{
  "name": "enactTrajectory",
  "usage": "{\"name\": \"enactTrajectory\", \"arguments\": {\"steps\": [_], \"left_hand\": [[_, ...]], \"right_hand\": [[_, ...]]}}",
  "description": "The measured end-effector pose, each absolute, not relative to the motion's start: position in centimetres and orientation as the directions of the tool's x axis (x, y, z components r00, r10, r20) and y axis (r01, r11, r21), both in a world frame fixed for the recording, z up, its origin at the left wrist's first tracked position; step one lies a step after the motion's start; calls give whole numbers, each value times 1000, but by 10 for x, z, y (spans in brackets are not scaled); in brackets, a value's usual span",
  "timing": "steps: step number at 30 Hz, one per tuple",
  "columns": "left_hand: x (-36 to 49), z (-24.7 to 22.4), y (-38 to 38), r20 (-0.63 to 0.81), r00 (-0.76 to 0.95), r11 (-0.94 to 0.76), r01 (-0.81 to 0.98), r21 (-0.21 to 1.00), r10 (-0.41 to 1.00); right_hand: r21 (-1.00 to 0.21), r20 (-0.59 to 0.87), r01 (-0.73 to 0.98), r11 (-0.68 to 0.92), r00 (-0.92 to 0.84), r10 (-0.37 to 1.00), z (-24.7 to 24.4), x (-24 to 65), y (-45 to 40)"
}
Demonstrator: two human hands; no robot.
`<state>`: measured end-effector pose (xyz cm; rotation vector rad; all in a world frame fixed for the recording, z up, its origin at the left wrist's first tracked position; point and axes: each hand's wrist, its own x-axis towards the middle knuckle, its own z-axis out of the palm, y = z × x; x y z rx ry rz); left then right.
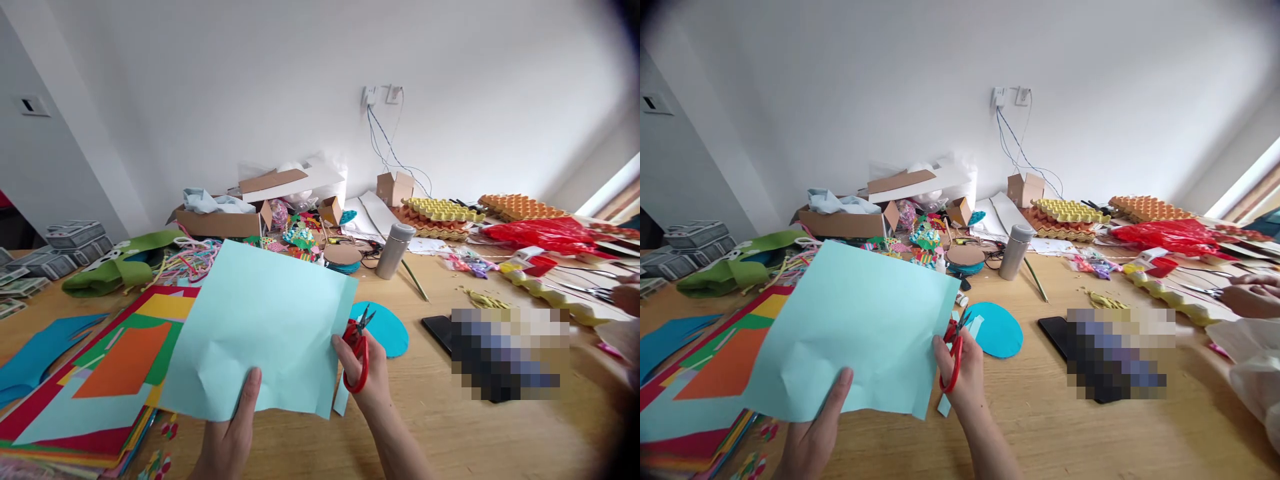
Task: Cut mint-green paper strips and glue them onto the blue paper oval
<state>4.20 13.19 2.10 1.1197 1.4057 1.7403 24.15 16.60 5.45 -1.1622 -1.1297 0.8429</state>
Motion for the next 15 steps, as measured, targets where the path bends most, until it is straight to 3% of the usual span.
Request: {"name": "enactTrajectory", "arguments": {"steps": [4, 9, 11, 15], "left_hand": [[43, 20, 126, 185, -439, -203, 8, 979, 879], [34, 17, 122, -35, -492, -105, -254, 961, 870], [34, 28, 129, -45, -494, -133, -320, 938, 868], [42, 58, 142, 5, -691, -300, -306, 904, 723]], "right_hand": [[-953, 304, 105, 286, 315, 899, 60, 237, 161], [-950, 313, 100, 296, 336, 888, 60, 240, 163], [-950, 313, 106, 294, 313, 897, 58, 243, 165], [-945, 320, 167, 282, 276, 906, 57, 244, 165]]}}
